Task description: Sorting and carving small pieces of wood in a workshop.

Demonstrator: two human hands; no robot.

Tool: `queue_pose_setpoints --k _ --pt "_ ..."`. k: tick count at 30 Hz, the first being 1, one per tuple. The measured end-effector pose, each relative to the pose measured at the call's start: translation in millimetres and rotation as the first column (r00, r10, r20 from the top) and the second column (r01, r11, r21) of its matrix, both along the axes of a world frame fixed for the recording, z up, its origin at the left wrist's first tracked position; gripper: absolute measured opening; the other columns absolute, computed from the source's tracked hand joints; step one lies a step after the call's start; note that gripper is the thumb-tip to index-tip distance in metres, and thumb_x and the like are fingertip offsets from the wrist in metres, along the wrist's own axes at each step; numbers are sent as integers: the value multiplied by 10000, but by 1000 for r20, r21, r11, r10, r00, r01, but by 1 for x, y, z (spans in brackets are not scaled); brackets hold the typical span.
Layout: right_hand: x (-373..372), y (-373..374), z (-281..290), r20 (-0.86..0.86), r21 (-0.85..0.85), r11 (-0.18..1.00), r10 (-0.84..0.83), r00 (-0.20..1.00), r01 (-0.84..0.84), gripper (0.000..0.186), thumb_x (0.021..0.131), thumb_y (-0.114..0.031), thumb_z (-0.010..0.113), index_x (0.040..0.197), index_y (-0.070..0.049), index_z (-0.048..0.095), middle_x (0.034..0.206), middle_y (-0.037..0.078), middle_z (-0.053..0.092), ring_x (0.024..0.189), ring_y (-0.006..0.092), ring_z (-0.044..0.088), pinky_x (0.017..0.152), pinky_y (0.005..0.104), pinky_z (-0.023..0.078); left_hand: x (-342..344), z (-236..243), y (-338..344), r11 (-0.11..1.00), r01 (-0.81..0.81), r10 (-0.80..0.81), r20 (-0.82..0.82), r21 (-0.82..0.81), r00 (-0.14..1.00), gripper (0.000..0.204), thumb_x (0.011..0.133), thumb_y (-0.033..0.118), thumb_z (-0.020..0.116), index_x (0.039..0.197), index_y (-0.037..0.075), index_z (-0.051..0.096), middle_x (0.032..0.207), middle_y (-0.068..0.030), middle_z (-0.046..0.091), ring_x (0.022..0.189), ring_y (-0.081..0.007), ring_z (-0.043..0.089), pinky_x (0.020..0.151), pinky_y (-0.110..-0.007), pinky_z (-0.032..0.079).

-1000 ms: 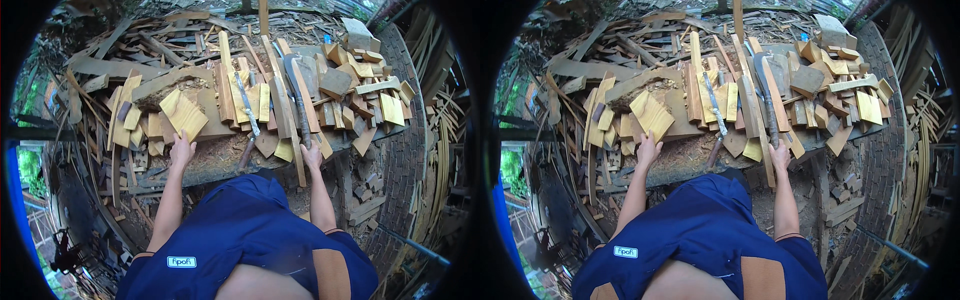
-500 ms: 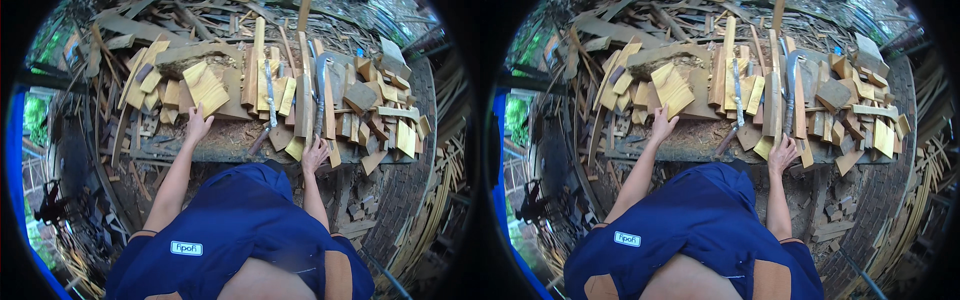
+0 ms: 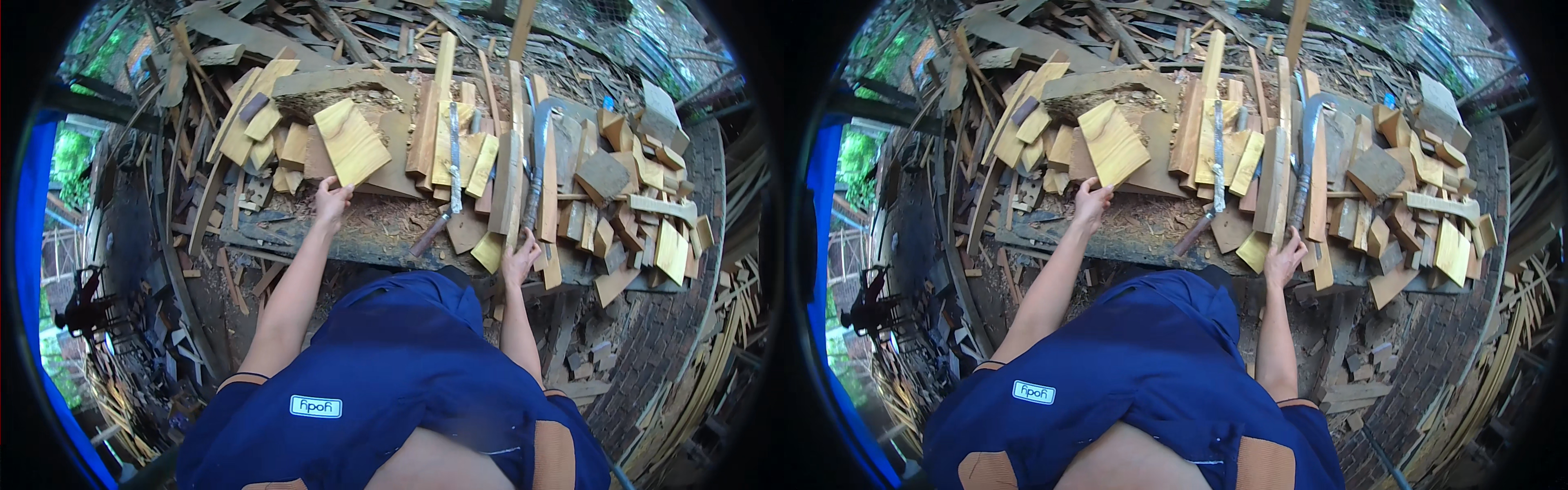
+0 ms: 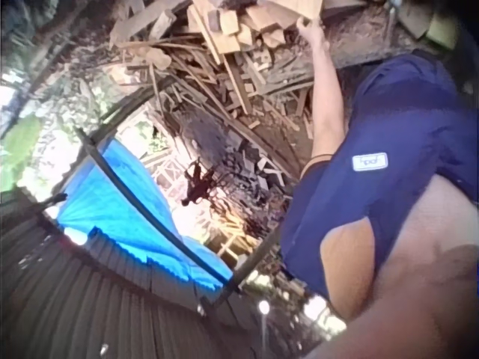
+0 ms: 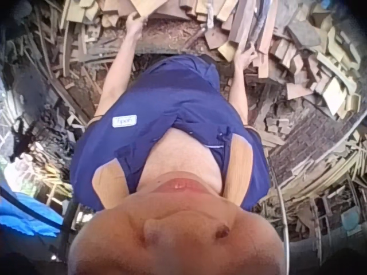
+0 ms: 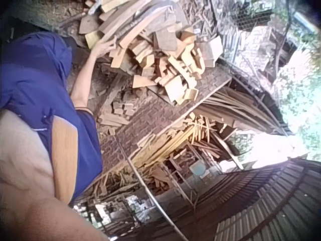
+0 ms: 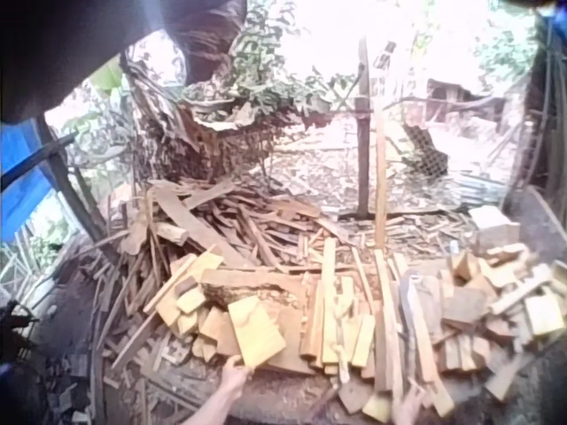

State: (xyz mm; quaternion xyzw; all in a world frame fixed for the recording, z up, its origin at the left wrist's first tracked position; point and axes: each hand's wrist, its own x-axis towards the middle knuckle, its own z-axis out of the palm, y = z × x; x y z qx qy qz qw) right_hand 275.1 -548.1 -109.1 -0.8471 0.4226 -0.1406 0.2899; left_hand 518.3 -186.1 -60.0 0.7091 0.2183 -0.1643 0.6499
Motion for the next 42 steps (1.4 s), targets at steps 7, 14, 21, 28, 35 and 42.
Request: queue_pose_setpoints --k 7,14,21,28,35,42 --pt "2 -3 0 -40 105 994 -13 999 18 664 826 -56 662 1407 -231 393 1255 217 414 1168 424 493 976 478 434 -8 5 -8 993 -58 54 -39 -101 998 568 865 69 725 1342 51 417 956 -56 639 764 -114 595 608 -250 490" --pt "4 -1 6 -131 137 989 -40 991 58 624 864 -109 630 1393 -289 352 1259 194 440 1113 434 553 900 517 470 -32 9 3 990 -5 -15 -143 -141 990 581 893 76 700 1395 75 408 982 -45 613 818 -130 586 674 -270 511" --pt "7 2 8 -184 103 991 -63 981 84 597 881 -138 597 1395 -304 342 1245 199 476 1085 445 572 880 528 474 -41 12 19 979 40 -77 -181 -201 981 480 935 137 660 1365 76 455 1041 -51 606 872 -150 590 733 -295 524" --pt "9 5 10 -233 77 991 -87 969 107 573 892 -175 583 1389 -324 341 1245 195 499 1083 451 578 872 537 475 -33 9 11 958 -18 -48 -221 -286 974 306 980 255 603 1224 82 543 1045 -59 632 883 -173 645 751 -329 541" --pt "9 7 6 -201 46 994 -84 976 95 521 909 -249 580 1378 -321 364 1237 173 512 1084 456 577 863 547 469 -27 -1 8 960 -37 -28 -227 -278 973 278 988 256 595 1206 87 562 1061 -57 650 893 -183 661 777 -336 547" --pt "10 5 3 -243 14 996 -81 967 87 524 911 -256 574 1384 -298 352 1326 182 492 1119 455 565 874 551 463 -30 -4 8 967 -30 -23 -202 -251 979 313 977 277 614 1225 93 560 1068 -53 655 899 -167 659 773 -325 541"
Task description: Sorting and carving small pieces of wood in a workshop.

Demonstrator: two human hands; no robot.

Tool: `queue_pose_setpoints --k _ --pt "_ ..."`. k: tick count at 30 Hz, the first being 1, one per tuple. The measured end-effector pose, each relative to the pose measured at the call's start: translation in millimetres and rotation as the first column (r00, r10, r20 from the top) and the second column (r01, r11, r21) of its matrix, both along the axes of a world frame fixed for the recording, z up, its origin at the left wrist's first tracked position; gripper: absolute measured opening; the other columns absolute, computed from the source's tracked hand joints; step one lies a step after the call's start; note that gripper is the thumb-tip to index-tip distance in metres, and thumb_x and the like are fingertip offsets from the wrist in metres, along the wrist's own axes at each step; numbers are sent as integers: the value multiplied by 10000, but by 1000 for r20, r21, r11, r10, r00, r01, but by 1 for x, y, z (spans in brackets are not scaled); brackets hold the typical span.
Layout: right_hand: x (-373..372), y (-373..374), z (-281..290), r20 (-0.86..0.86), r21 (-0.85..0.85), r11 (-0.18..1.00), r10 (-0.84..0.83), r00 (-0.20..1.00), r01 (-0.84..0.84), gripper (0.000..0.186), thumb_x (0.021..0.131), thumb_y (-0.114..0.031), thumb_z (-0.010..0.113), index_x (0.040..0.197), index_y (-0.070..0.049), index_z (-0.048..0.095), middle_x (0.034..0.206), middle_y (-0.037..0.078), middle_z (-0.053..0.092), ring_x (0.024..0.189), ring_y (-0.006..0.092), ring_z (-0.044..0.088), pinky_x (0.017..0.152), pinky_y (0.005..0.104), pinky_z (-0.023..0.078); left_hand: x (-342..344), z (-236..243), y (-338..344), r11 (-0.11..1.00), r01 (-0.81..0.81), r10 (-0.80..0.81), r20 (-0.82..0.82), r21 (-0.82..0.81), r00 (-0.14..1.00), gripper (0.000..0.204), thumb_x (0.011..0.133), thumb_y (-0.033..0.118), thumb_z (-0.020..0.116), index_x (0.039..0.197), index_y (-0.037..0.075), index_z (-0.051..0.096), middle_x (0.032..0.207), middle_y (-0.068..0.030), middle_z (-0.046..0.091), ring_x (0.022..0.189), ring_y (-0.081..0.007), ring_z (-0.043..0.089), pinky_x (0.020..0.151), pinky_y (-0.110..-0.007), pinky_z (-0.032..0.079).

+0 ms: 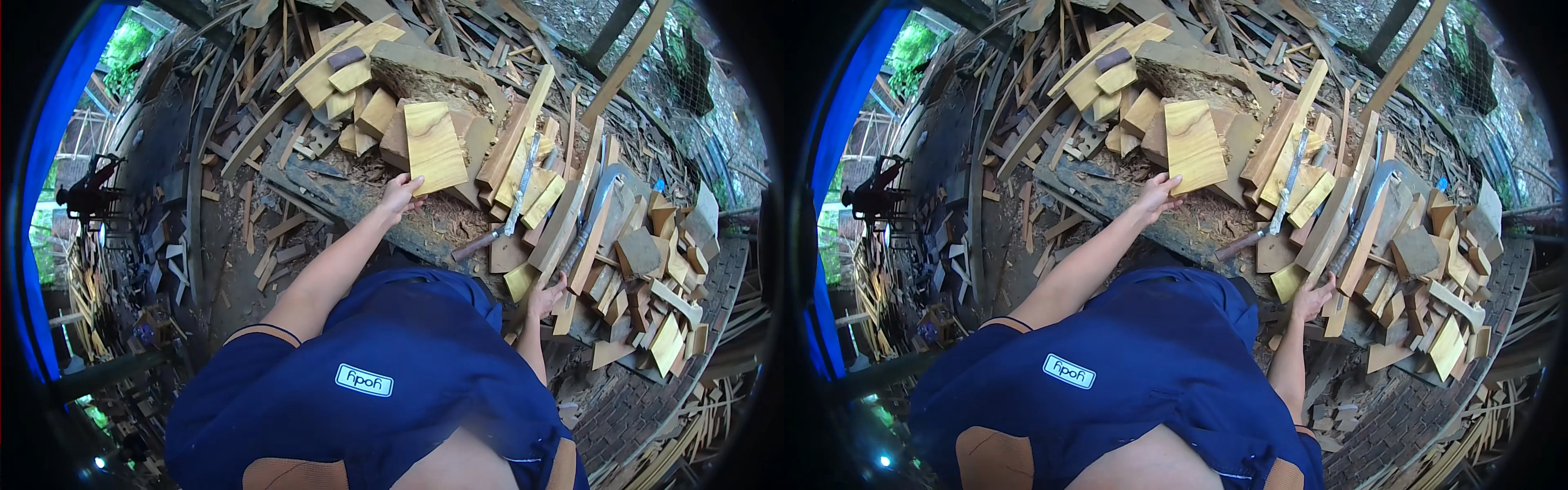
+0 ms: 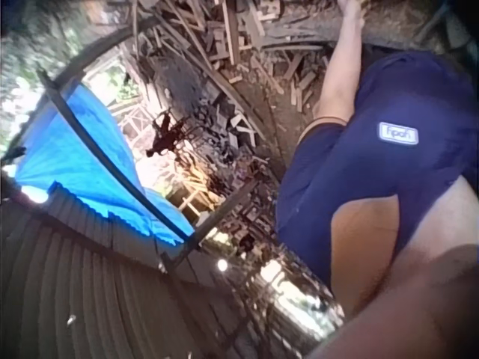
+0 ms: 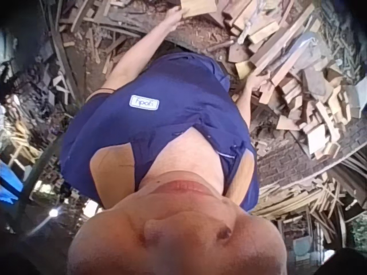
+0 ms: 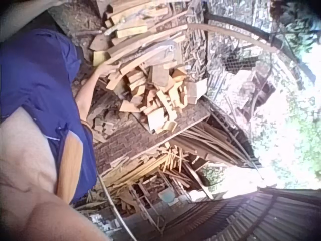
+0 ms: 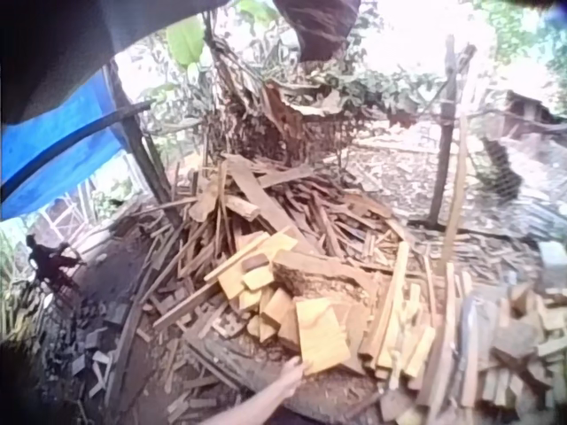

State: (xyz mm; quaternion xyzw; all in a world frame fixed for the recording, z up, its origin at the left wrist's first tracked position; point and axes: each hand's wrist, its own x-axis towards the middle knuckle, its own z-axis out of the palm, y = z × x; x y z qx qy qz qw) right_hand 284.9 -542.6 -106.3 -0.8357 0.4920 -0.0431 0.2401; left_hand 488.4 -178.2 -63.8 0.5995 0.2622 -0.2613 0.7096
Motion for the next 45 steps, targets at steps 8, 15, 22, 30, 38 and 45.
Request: queue_pose_setpoints --k 8,15,22,30,38,45 --pt "2 1 1 -48 12 1000 -7 999 8 568 892 -200 551 1407 -312 338 1309 193 499 1137 447 555 891 551 458 -3 2 -4 1000 -15 14 15 5 1000 330 985 290 603 1242 90 548 1060 -48 643 913 -151 642 797 -329 534" --pt "3 2 1 -41 -10 1000 -3 999 2 573 893 -209 548 1415 -316 336 1289 212 503 1135 440 554 897 543 459 -4 3 -4 1000 -1 1 36 -9 999 323 993 295 591 1236 87 545 1055 -55 645 898 -150 644 794 -331 537" --pt "4 4 3 -48 9 1000 -7 999 7 571 895 -219 545 1415 -322 334 1283 214 505 1133 439 556 895 553 458 -6 -1 -5 1000 -22 23 53 -20 998 343 992 300 592 1250 79 538 1048 -55 644 890 -151 644 776 -312 544" --pt "4 2 3 -75 3 1000 -11 997 11 559 905 -239 533 1418 -330 331 1293 207 503 1126 438 564 890 549 463 -6 -5 -5 999 -32 32 107 -4 994 353 986 265 604 1250 39 542 1003 -69 677 773 -122 661 630 -244 537" --pt "3 2 0 -42 5 1000 3 999 -2 575 896 -249 550 1419 -332 326 1305 209 493 1138 448 550 905 549 456 -7 -8 -5 999 -37 38 149 -8 988 337 985 255 604 1236 37 546 984 -63 685 746 -109 662 578 -222 514" --pt "3 2 1 -32 10 1000 9 999 -8 621 876 -204 561 1427 -337 307 1318 223 481 1140 460 547 923 548 453 -8 -10 -4 999 -30 32 166 -15 986 339 986 260 607 1240 46 541 980 -49 687 749 -102 659 610 -228 519"
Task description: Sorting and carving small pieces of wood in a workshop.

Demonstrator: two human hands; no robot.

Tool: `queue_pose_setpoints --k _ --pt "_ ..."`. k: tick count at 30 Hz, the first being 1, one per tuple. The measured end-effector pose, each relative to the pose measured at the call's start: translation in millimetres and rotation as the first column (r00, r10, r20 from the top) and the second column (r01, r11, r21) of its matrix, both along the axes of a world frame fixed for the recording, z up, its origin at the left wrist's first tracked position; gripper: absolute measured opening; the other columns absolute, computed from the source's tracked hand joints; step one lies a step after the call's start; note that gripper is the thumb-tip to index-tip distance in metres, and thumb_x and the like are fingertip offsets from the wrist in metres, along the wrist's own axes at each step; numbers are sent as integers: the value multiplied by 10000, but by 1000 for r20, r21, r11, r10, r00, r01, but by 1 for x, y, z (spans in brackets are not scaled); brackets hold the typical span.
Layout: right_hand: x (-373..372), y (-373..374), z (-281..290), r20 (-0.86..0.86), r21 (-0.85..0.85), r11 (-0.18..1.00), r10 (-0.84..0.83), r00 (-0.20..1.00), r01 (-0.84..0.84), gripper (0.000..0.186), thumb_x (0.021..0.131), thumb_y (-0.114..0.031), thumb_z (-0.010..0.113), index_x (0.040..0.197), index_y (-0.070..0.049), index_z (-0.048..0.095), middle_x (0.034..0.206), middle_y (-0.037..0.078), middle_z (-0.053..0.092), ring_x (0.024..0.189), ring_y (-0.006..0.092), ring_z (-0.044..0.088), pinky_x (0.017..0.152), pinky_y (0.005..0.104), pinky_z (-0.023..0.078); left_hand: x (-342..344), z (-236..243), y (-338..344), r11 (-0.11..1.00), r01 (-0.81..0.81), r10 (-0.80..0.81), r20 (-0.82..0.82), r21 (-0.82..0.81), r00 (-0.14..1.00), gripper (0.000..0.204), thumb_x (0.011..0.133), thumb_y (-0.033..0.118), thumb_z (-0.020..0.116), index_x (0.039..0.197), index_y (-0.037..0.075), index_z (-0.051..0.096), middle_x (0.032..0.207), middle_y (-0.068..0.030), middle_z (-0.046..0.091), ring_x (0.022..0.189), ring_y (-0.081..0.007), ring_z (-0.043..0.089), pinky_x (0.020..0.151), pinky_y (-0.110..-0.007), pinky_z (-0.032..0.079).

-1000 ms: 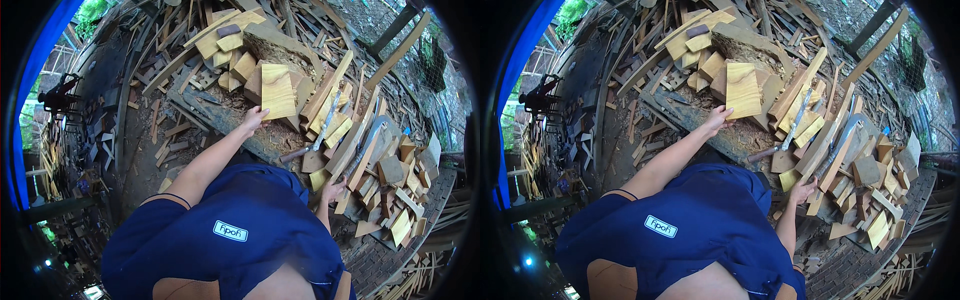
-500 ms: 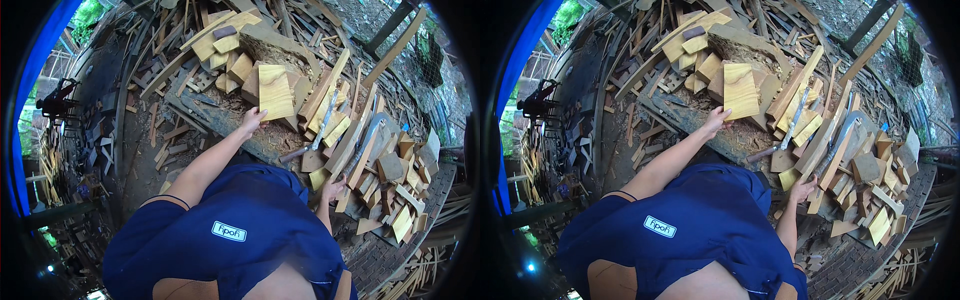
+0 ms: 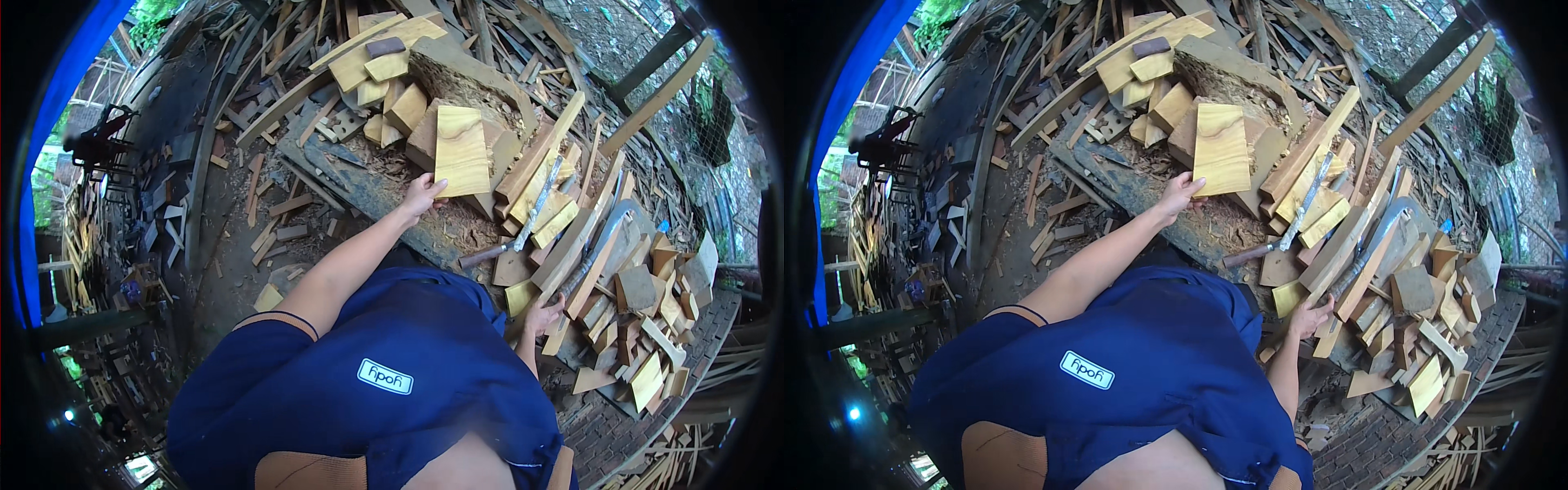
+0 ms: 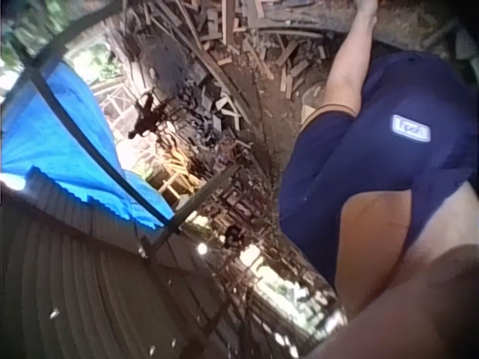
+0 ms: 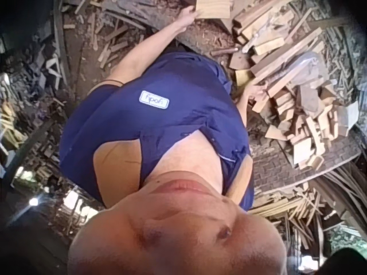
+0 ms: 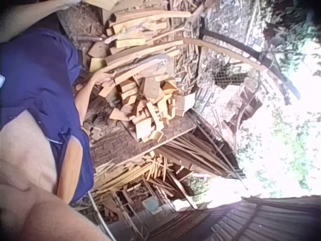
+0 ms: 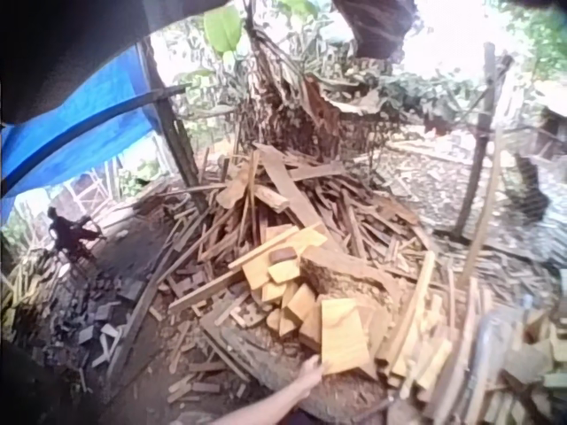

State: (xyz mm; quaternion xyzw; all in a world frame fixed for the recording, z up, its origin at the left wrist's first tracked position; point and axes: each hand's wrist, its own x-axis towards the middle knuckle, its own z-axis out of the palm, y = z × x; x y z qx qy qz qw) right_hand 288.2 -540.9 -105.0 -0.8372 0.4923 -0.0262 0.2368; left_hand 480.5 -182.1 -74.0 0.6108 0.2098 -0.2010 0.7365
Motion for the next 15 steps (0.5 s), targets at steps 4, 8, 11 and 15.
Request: queue_pose_setpoints --k 4,8,11,15 --pt "-1 -3 -2 -7 0 1000 29 1000 -29 616 879 -202 550 1427 -345 307 1314 226 484 1129 468 552 925 550 454 -2 1 0 1000 20 -20 -3 4 1000 371 986 290 609 1265 60 529 1026 -46 682 806 -106 664 679 -247 541" --pt "-2 -4 -4 5 -14 999 45 999 -45 610 879 -206 544 1423 -354 310 1316 226 483 1119 472 558 921 553 455 -2 2 0 1000 13 -13 2 0 1000 377 982 295 616 1265 60 531 1022 -43 681 802 -104 663 680 -249 542" --pt "-1 -5 -5 -1 8 999 36 999 -36 607 880 -208 541 1421 -358 310 1320 221 480 1115 470 561 914 551 458 -2 2 0 1000 10 -10 -3 9 1000 377 982 297 616 1264 62 532 1021 -41 681 803 -103 663 680 -247 542" --pt "-1 -5 -6 -37 5 1000 20 999 -20 600 882 -214 540 1419 -356 312 1322 214 479 1111 462 565 905 547 462 -1 2 0 1000 20 -19 -10 10 1000 375 983 301 613 1263 66 532 1020 -39 680 805 -103 663 683 -247 545"
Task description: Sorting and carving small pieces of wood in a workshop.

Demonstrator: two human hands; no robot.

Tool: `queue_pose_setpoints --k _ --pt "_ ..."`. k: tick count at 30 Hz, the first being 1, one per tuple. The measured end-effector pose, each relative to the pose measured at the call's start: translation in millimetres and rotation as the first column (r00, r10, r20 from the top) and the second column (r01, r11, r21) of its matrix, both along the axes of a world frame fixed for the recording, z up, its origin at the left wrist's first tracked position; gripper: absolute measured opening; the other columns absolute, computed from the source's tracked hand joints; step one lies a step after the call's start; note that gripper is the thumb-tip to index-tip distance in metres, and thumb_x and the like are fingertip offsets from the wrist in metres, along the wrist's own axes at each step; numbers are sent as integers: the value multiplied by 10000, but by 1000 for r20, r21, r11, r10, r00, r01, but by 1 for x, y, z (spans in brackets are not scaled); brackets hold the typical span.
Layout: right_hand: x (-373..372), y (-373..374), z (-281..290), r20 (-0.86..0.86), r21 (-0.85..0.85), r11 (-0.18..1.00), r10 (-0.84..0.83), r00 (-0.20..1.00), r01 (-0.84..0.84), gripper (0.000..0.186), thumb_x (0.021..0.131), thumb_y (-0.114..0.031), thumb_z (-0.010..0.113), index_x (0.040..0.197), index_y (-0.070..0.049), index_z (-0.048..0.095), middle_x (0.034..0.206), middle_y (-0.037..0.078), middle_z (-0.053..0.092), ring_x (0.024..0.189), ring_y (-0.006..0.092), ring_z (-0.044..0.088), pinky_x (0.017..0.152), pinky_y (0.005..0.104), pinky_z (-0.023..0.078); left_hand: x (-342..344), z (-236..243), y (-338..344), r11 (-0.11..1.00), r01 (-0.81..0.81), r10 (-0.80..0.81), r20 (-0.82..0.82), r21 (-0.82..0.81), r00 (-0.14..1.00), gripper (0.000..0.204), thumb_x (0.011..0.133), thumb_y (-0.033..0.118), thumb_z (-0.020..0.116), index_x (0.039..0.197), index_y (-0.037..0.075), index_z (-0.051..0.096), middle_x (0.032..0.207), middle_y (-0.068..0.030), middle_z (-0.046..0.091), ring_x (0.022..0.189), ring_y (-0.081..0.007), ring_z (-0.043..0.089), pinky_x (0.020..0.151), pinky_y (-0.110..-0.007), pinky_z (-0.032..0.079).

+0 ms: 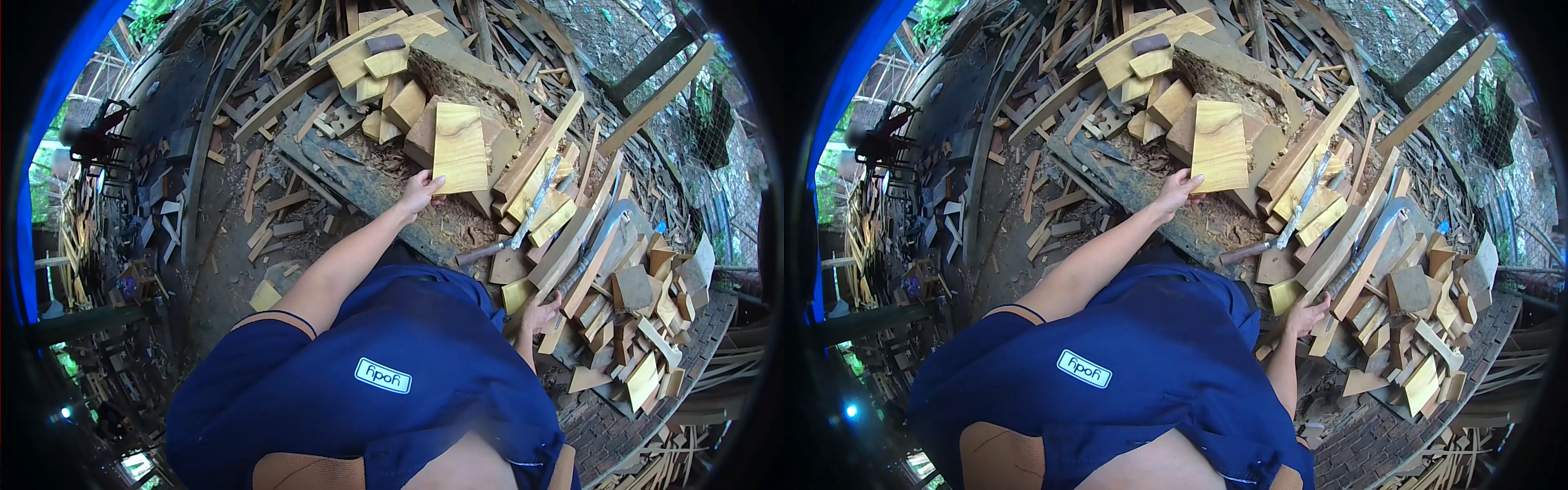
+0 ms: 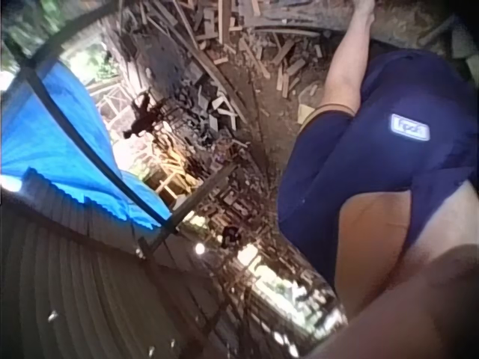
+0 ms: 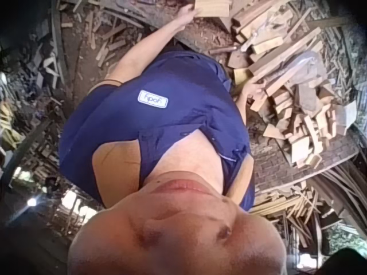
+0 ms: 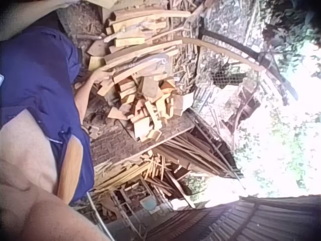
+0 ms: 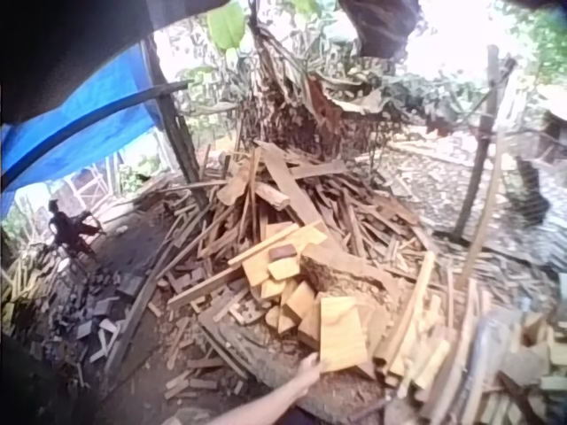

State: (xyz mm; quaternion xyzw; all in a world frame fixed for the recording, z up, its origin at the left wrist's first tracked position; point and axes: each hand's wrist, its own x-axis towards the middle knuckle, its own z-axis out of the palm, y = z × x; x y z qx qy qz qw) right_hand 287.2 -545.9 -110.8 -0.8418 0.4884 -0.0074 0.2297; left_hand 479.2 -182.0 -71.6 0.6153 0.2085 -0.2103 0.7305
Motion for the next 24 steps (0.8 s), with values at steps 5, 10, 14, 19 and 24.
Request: queue_pose_setpoints --k 5,10,14,19,24 --pt "-1 0 -1 3 4 1000 -2 1000 2 591 886 -222 538 1417 -354 316 1320 209 482 1111 454 567 901 546 462 0 0 1 1000 14 -14 1 0 1000 378 983 306 612 1263 66 530 1027 -39 678 812 -104 662 693 -253 547" --pt "-1 1 0 18 2 1000 -3 1000 3 582 887 -222 544 1414 -348 331 1314 205 489 1127 447 560 903 545 460 0 0 2 1000 20 -20 7 -10 1000 377 984 309 611 1261 68 527 1027 -36 671 831 -102 656 707 -257 548" --pt "0 1 2 16 -7 1000 4 1000 -4 584 884 -212 545 1414 -341 335 1313 209 490 1136 438 557 901 546 459 1 -3 2 999 31 -31 10 -11 999 370 986 309 607 1256 69 526 1016 -33 667 837 -101 651 710 -258 547" --pt "0 1 2 2 1 1000 -2 1000 2 582 884 -206 540 1412 -342 336 1301 203 496 1136 432 557 897 547 459 0 -5 3 999 31 -31 6 -19 1000 364 986 305 609 1248 67 529 1011 -29 666 831 -98 652 696 -247 544" --pt "-1 0 -3 34 -23 1000 0 999 1 568 887 -210 544 1403 -341 344 1280 203 504 1128 441 559 891 549 463 0 -5 3 999 26 -26 12 -25 1000 353 985 298 610 1245 73 531 1017 -27 664 829 -97 653 686 -242 542"
